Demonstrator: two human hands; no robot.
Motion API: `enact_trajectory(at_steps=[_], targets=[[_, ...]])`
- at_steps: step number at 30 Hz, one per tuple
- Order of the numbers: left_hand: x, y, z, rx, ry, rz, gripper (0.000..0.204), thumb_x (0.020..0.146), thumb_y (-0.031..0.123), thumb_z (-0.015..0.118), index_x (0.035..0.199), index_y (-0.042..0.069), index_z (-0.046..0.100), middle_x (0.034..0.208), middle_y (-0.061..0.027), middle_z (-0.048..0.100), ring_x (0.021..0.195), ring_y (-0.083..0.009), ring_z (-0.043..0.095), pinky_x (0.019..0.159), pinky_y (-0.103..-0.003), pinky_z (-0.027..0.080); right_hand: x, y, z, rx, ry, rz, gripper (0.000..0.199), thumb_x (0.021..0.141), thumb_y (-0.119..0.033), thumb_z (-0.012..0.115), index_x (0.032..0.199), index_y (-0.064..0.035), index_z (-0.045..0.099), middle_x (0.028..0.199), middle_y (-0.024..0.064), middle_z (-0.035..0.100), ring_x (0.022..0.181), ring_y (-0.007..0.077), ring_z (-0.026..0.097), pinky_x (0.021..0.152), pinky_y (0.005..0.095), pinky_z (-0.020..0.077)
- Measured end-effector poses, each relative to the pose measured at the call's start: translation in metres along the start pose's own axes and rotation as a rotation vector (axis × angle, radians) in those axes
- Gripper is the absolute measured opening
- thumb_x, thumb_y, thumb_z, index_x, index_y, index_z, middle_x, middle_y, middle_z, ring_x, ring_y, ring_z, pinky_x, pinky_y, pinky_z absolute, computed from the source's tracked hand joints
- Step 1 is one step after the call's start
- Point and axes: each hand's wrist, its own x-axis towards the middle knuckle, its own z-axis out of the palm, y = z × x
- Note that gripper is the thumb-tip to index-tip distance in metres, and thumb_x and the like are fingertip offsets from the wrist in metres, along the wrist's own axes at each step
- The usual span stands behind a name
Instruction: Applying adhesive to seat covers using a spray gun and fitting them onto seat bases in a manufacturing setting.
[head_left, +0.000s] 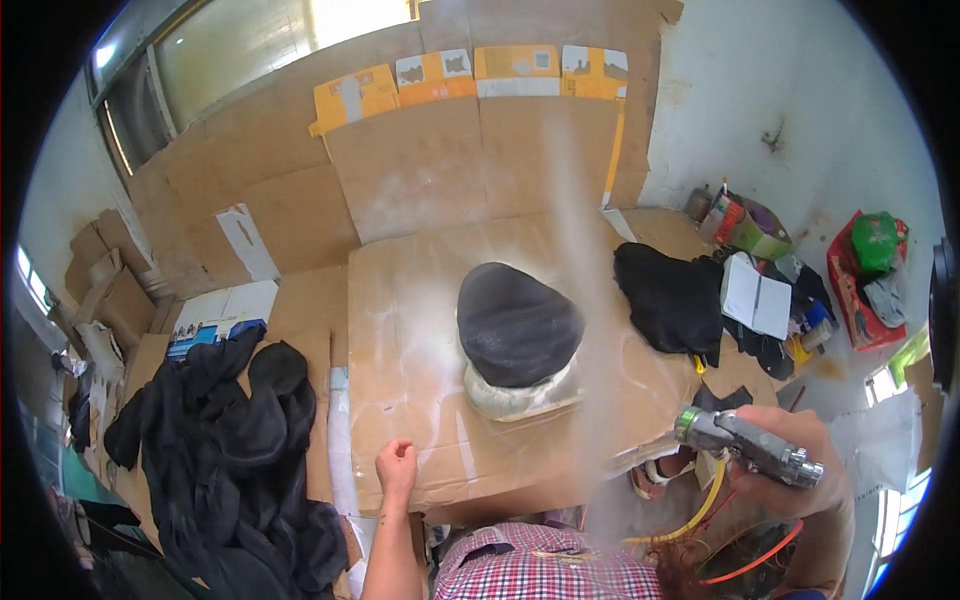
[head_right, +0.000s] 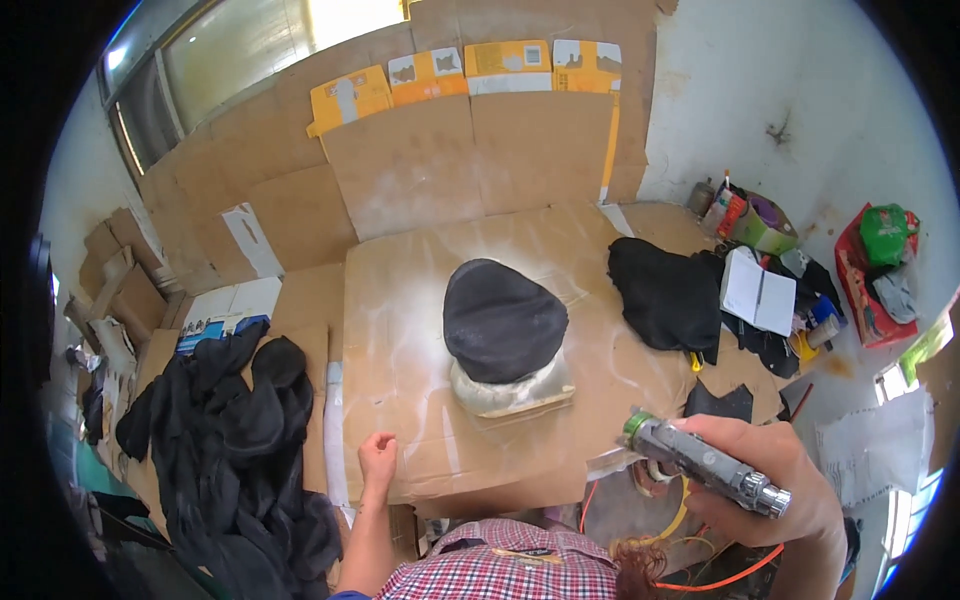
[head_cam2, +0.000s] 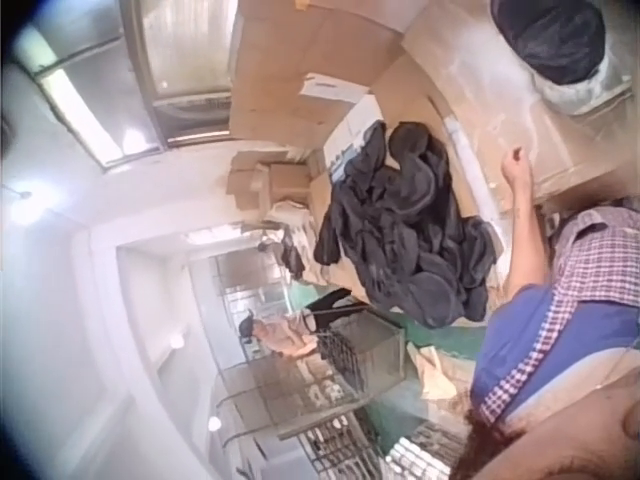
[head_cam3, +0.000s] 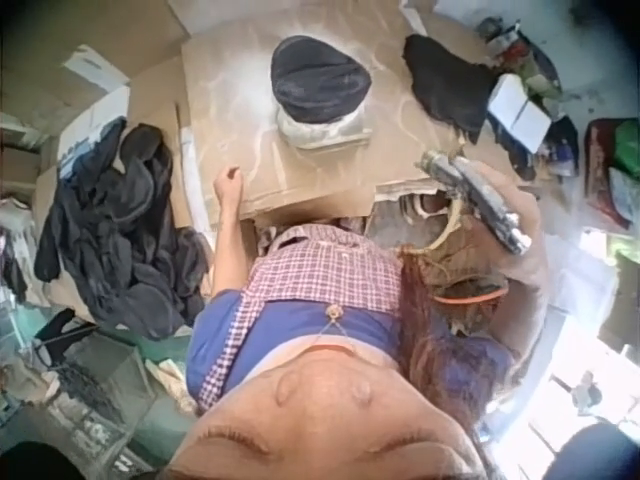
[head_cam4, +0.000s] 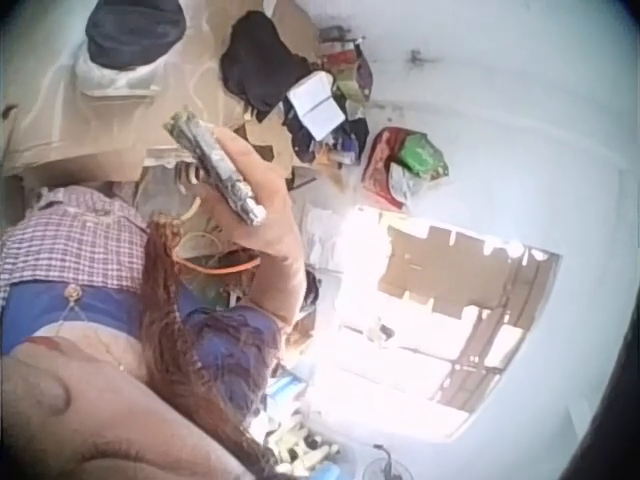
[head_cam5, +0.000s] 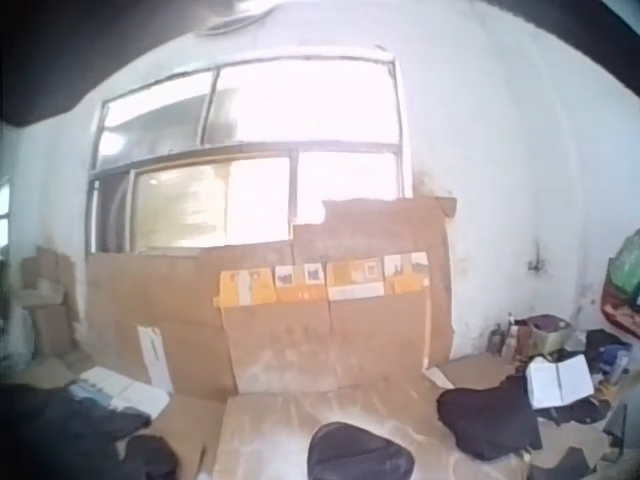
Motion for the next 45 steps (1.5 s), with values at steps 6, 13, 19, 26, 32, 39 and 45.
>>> enact_trajectory(at_steps=[6, 13, 19, 26, 32, 39, 45], targets=[[0.0, 0.031, 0.033, -0.113, 0.066, -0.063, 0.013, 0.076, 0.005, 0.06, 0.086, -0.001, 0.066, 0.073, -0.0083, 0.065, 0.067, -0.0138, 0.061, 0.063, -0.027, 0.049, -0.007, 0.045, -0.061, -0.016, 0.098, 0.021, 0.051, 0.066, -0.002, 0.067, 0.116, 0.0001, 0.054, 0.088, 0.0093, 0.067, 0.07, 0.0127, 0.064, 0.063, 0.0239, 0.0479], [-0.011, 0.065, 0.067, -0.319, 0.099, -0.263, 0.01, 0.076, 0.003, 0.063, 0.085, 0.001, 0.065, 0.078, -0.0026, 0.064, 0.072, -0.0091, 0.057, 0.068, -0.022, 0.045, 0.026, 0.064, -0.068, -0.045, -0.036, -0.219, 0.051, 0.066, -0.002, 0.068, 0.116, -0.0005, 0.056, 0.079, 0.0073, 0.066, 0.064, 0.0098, 0.06, 0.06, 0.0235, 0.046], [-0.016, 0.091, 0.091, -0.479, 0.105, -0.337, 0.009, 0.074, 0.0, 0.063, 0.083, 0.001, 0.065, 0.075, -0.0018, 0.063, 0.069, -0.0083, 0.056, 0.065, -0.022, 0.044, 0.03, 0.087, -0.082, 0.261, 0.085, 0.066, 0.048, 0.069, -0.001, 0.066, 0.115, 0.0009, 0.055, 0.084, 0.006, 0.065, 0.072, 0.0085, 0.056, 0.067, 0.0235, 0.0453], [-0.008, 0.119, 0.101, -0.682, 0.15, -0.444, 0.012, 0.073, -0.001, 0.062, 0.085, 0.0, 0.064, 0.074, -0.001, 0.06, 0.066, -0.0091, 0.052, 0.063, -0.022, 0.043, 0.017, 0.101, -0.107, 0.05, -0.088, -0.052, 0.055, 0.06, -0.007, 0.069, 0.113, 0.0007, 0.058, 0.077, 0.0066, 0.066, 0.064, 0.0113, 0.062, 0.059, 0.0233, 0.0478], [0.013, 0.171, 0.133, -0.732, 0.038, -0.574, 0.013, 0.073, 0.004, 0.066, 0.085, 0.003, 0.064, 0.072, -0.0013, 0.059, 0.063, -0.0104, 0.052, 0.061, -0.023, 0.042, 0.013, 0.114, -0.129, 0.172, -0.109, -0.099, 0.055, 0.059, 0.0, 0.069, 0.112, 0.0046, 0.056, 0.073, 0.0067, 0.064, 0.062, 0.0121, 0.06, 0.058, 0.0237, 0.0466], [0.023, 0.154, 0.177, -0.855, 0.193, -0.593, 0.016, 0.072, 0.024, 0.069, 0.079, 0.015, 0.058, 0.07, 0.0012, 0.058, 0.062, -0.0142, 0.056, 0.065, -0.033, 0.036, 0.044, 0.117, -0.112, 0.297, 0.028, 0.029, 0.057, 0.065, 0.006, 0.065, 0.12, 0.0017, 0.052, 0.076, 0.0038, 0.061, 0.065, 0.0097, 0.058, 0.058, 0.0219, 0.0452], [0.01, 0.177, 0.178, -0.867, 0.179, -0.674, 0.015, 0.073, 0.022, 0.066, 0.08, 0.014, 0.056, 0.071, 0.0013, 0.057, 0.066, -0.0148, 0.057, 0.068, -0.037, 0.033, 0.038, 0.131, -0.115, 0.277, -0.169, -0.235, 0.056, 0.064, 0.007, 0.064, 0.119, 0.0024, 0.052, 0.077, 0.007, 0.062, 0.063, 0.0114, 0.059, 0.058, 0.0248, 0.0475]])
